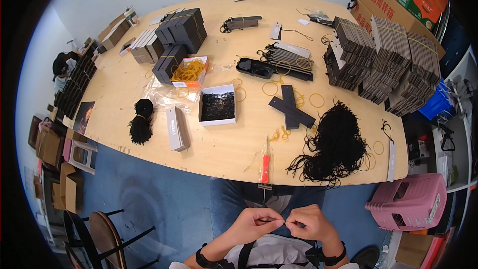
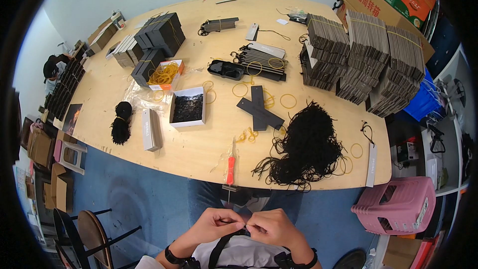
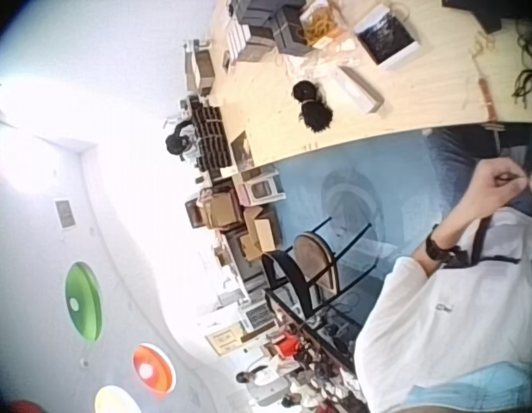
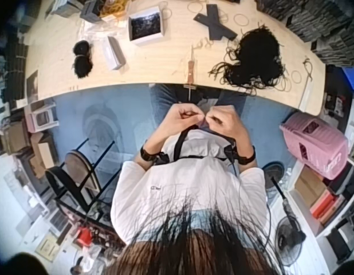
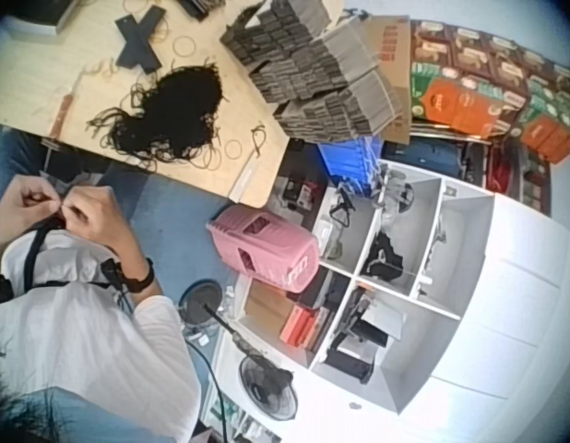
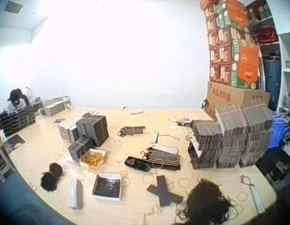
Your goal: Assembling elastic loops onto small metal parts using a red assembly stand and grouping them for packaging.
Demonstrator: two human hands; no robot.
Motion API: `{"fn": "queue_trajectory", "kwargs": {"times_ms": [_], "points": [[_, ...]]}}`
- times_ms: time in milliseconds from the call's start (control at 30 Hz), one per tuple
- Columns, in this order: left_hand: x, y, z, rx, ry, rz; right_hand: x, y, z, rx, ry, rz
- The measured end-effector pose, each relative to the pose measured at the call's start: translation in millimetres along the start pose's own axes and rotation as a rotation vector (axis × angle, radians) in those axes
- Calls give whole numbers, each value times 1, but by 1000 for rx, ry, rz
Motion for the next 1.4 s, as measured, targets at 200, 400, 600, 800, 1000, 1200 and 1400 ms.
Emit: {"fn": "queue_trajectory", "kwargs": {"times_ms": [200,400,600,800,1000,1200,1400], "points": [[0,-3,-7,-32,-16,7,0,0,-4,-205,-42,14],[0,-3,-8,57,1,-6,4,4,-10,-298,-118,-85],[1,-5,-10,99,-21,-22,6,14,-5,-115,-77,-143],[2,-3,-12,68,-28,-37,1,17,7,-11,-38,-153],[1,-3,-12,19,-37,-58,-2,14,17,122,57,-156],[0,-2,2,-8,50,-83,-1,19,20,129,104,-222],[0,2,-1,39,1,-102,2,21,5,20,-119,-213]]}}
Point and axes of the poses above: each hand's wrist, its own x-axis away from the middle knuckle, its own y-axis out of the back of the hand, z = x × y, the point moved 10 cm from there along -x, towards the middle knuckle, and after that the axes turned 11 degrees about -z, right-handed, at the moved point
